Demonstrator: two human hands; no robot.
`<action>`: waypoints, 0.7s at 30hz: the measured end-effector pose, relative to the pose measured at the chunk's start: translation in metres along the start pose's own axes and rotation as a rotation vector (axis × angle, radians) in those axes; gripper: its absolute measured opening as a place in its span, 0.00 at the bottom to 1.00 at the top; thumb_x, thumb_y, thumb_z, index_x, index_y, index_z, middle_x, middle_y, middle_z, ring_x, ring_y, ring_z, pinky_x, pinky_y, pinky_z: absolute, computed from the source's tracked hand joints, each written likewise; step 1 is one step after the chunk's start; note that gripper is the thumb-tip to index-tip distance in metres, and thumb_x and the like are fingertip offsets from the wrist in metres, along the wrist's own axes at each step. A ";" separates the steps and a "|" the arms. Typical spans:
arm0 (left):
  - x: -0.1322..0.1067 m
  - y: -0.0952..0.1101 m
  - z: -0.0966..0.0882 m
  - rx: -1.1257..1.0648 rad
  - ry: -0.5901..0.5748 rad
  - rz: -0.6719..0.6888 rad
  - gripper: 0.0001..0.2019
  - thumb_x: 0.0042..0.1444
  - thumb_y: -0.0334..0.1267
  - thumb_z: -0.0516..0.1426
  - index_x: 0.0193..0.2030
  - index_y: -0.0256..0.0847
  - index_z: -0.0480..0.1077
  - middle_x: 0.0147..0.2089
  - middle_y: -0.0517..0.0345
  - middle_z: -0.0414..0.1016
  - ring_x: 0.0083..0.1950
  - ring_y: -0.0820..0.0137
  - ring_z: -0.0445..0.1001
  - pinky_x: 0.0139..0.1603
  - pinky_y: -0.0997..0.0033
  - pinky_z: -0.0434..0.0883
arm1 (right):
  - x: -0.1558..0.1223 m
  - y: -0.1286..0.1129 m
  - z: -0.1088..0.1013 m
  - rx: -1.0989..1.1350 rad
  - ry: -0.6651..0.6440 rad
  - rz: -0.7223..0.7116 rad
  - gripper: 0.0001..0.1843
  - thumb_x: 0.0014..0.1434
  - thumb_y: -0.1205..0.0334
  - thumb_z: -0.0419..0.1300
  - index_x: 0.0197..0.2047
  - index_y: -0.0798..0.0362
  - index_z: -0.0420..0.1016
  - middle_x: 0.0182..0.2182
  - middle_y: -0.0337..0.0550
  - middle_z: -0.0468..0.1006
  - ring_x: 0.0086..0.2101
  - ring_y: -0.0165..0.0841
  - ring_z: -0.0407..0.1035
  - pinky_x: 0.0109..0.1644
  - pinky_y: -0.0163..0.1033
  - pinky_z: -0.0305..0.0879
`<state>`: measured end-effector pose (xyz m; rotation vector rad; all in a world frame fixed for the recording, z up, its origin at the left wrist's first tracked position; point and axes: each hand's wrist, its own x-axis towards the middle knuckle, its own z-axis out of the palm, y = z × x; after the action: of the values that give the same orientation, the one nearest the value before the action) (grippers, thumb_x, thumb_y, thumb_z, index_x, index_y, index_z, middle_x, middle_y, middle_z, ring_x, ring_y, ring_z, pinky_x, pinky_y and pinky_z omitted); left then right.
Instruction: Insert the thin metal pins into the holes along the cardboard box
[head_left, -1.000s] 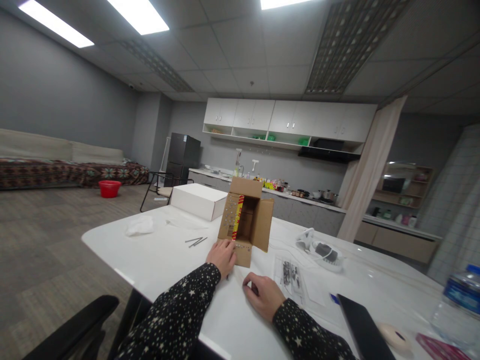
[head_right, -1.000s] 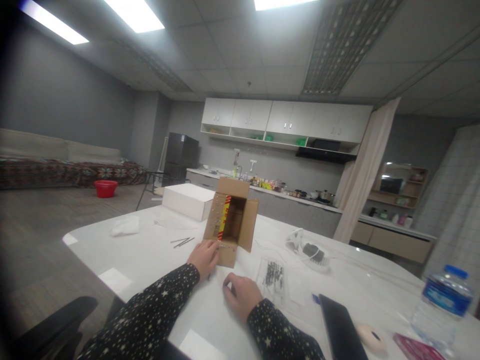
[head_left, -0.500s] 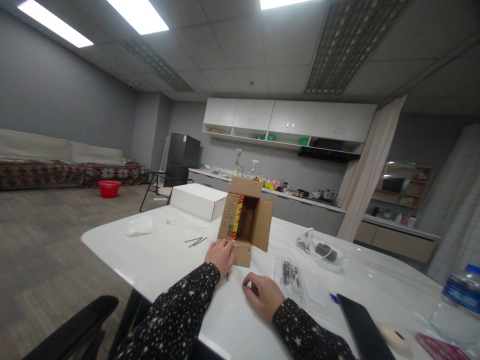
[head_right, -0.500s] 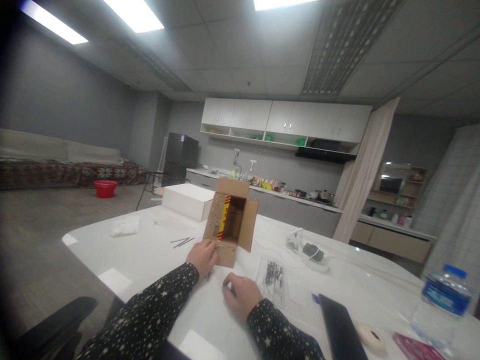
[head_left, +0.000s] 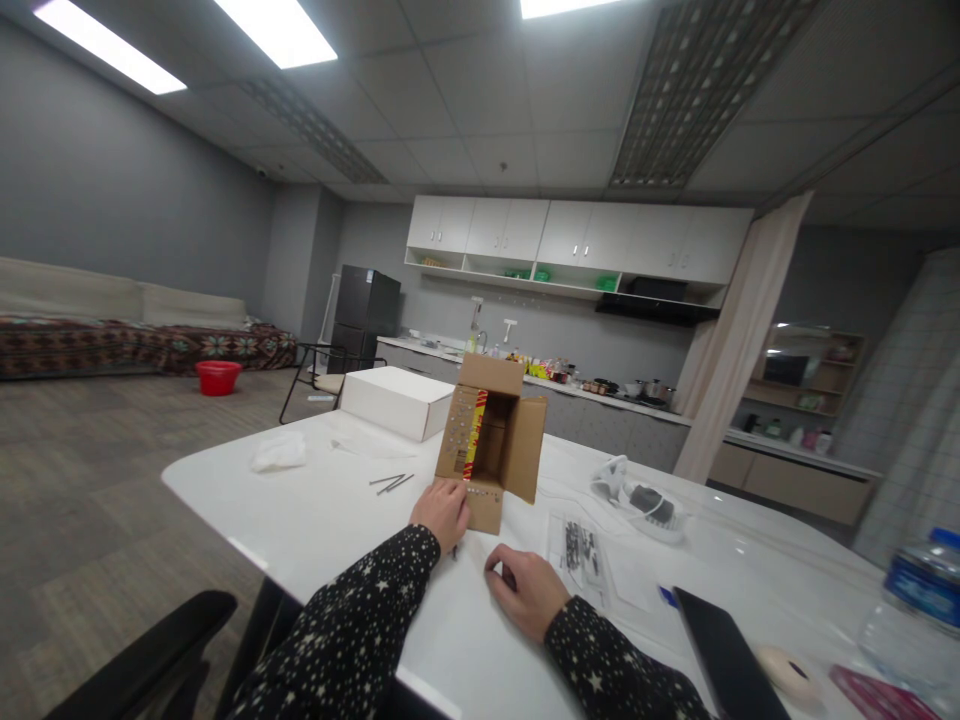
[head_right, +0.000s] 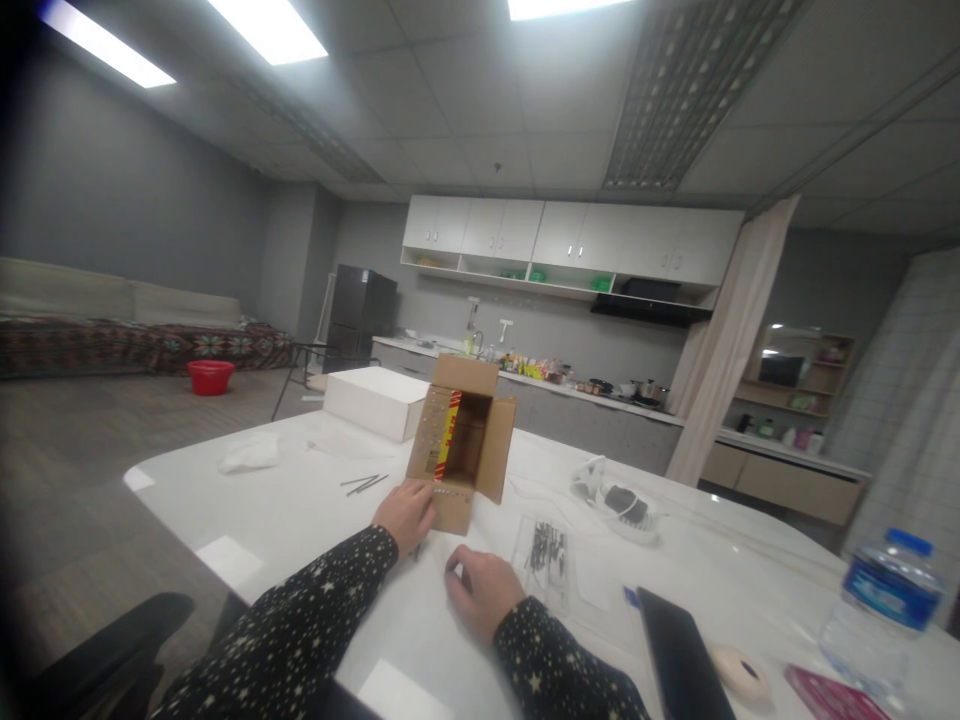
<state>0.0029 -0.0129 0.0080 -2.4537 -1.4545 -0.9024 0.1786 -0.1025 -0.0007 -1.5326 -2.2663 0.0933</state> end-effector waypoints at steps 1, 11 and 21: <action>0.000 0.000 0.000 -0.006 0.002 0.006 0.09 0.56 0.32 0.48 0.39 0.38 0.69 0.44 0.48 0.73 0.48 0.61 0.69 0.48 0.62 0.65 | 0.000 0.000 0.000 -0.001 0.001 0.001 0.09 0.56 0.65 0.51 0.37 0.51 0.72 0.21 0.35 0.71 0.24 0.27 0.62 0.30 0.31 0.49; 0.000 -0.003 0.009 -0.089 -0.011 0.120 0.08 0.54 0.31 0.50 0.38 0.38 0.69 0.44 0.47 0.73 0.48 0.60 0.70 0.50 0.60 0.67 | -0.001 0.002 0.002 0.009 0.013 -0.006 0.08 0.56 0.64 0.52 0.37 0.50 0.72 0.21 0.34 0.71 0.23 0.27 0.62 0.30 0.31 0.49; 0.000 -0.004 0.011 -0.136 -0.026 0.158 0.10 0.52 0.30 0.51 0.39 0.37 0.70 0.48 0.47 0.72 0.52 0.59 0.68 0.54 0.59 0.67 | 0.000 0.000 0.000 0.007 -0.001 -0.002 0.09 0.56 0.64 0.52 0.37 0.51 0.72 0.22 0.35 0.72 0.24 0.28 0.62 0.31 0.31 0.50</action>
<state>0.0041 -0.0062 -0.0021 -2.6422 -1.2234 -0.9695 0.1790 -0.1024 -0.0008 -1.5268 -2.2655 0.1017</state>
